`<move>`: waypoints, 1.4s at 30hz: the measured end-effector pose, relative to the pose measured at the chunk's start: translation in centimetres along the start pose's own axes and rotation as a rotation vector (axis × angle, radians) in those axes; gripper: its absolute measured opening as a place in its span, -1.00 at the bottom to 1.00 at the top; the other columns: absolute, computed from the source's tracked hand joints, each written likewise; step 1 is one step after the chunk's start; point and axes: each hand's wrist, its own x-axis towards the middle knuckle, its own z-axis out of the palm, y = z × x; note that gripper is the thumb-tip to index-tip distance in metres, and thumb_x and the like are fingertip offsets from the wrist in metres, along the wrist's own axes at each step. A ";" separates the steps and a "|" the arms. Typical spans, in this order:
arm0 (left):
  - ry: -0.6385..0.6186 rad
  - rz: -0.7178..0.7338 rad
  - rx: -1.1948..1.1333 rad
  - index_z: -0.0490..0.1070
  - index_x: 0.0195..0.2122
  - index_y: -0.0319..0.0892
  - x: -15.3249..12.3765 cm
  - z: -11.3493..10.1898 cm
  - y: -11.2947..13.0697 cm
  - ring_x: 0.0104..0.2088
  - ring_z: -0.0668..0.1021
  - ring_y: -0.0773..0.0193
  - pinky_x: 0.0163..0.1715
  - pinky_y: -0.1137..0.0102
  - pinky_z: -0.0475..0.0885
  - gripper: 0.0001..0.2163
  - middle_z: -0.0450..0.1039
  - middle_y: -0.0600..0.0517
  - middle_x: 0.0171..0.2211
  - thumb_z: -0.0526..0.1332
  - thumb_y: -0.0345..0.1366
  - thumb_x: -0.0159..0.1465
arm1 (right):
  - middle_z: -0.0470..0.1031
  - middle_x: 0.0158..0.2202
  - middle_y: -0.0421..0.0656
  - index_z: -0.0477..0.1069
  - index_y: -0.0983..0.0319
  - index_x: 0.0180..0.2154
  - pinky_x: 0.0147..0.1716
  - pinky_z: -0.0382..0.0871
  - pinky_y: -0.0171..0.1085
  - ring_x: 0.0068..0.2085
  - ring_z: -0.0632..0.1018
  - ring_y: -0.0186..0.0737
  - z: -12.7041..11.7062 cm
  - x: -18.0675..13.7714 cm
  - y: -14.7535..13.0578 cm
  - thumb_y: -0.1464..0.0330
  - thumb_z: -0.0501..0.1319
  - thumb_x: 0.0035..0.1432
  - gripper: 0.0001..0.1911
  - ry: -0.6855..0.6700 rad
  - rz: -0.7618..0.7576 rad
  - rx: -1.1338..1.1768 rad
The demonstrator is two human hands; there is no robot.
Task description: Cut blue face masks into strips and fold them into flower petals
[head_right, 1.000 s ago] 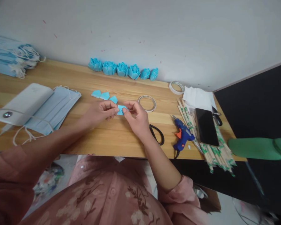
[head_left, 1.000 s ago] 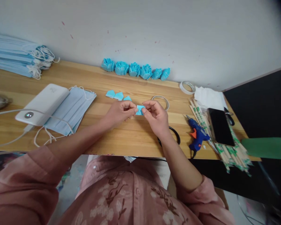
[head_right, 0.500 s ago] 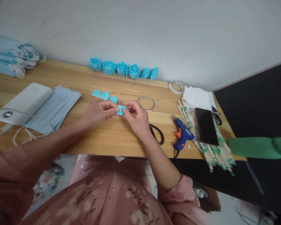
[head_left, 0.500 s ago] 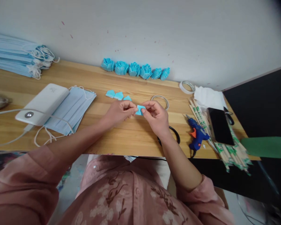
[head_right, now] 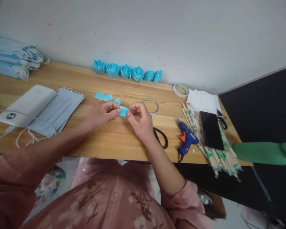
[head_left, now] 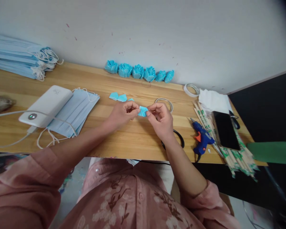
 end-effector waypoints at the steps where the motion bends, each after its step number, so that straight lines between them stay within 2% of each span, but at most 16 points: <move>1: 0.005 0.001 -0.002 0.36 -0.42 -0.18 0.0 0.0 0.0 -0.59 0.30 0.45 -0.53 0.49 0.19 -0.90 0.27 0.19 -0.61 0.22 -0.29 0.20 | 0.55 -0.27 -0.20 0.40 0.11 -0.24 -0.17 0.53 -0.19 -0.23 0.59 -0.23 0.0 0.0 -0.1 0.35 0.26 0.18 -0.92 -0.015 -0.012 -0.019; 4: 0.016 0.003 -0.005 0.37 -0.41 -0.18 0.1 0.0 -0.1 -0.58 0.32 0.44 -0.53 0.48 0.21 -0.91 0.29 0.19 -0.60 0.21 -0.30 0.21 | 0.59 -0.26 -0.20 0.46 0.13 -0.26 -0.17 0.53 -0.20 -0.26 0.58 -0.25 0.0 0.0 -0.4 0.37 0.23 0.19 -0.94 -0.061 -0.035 -0.083; 9: 0.014 0.015 0.014 0.36 -0.43 -0.18 0.0 0.0 0.1 -0.59 0.30 0.45 -0.53 0.47 0.20 -0.91 0.28 0.20 -0.61 0.20 -0.32 0.21 | 0.63 -0.26 -0.20 0.51 0.16 -0.27 -0.20 0.51 -0.23 -0.31 0.58 -0.28 0.0 0.0 -0.7 0.35 0.25 0.18 -0.93 -0.044 -0.021 -0.127; 15: 0.012 0.039 0.060 0.39 -0.44 -0.18 -0.1 0.2 0.0 -0.56 0.29 0.44 -0.51 0.46 0.18 -0.88 0.30 0.18 -0.59 0.22 -0.27 0.21 | 0.61 -0.35 -0.20 0.49 0.18 -0.36 -0.24 0.49 -0.26 -0.32 0.58 -0.29 0.1 0.1 -0.8 0.39 0.26 0.15 -0.96 -0.035 -0.074 -0.156; 25: -0.024 0.042 0.028 0.43 -0.43 -0.18 -0.1 0.2 -0.3 -0.55 0.34 0.43 -0.51 0.47 0.23 -0.86 0.31 0.16 -0.60 0.20 -0.24 0.20 | 0.57 -0.38 -0.22 0.46 0.18 -0.38 -0.24 0.47 -0.27 -0.33 0.56 -0.29 0.2 0.0 -0.7 0.43 0.23 0.14 -0.94 -0.045 -0.095 -0.174; 42: -0.020 -0.005 -0.021 0.44 -0.43 -0.18 -0.1 0.2 -0.2 -0.58 0.36 0.44 -0.56 0.51 0.27 -0.85 0.33 0.15 -0.61 0.21 -0.22 0.19 | 0.57 -0.39 -0.23 0.45 0.16 -0.39 -0.23 0.47 -0.23 -0.34 0.55 -0.26 0.2 0.1 -0.9 0.39 0.21 0.12 -0.94 -0.052 -0.043 -0.188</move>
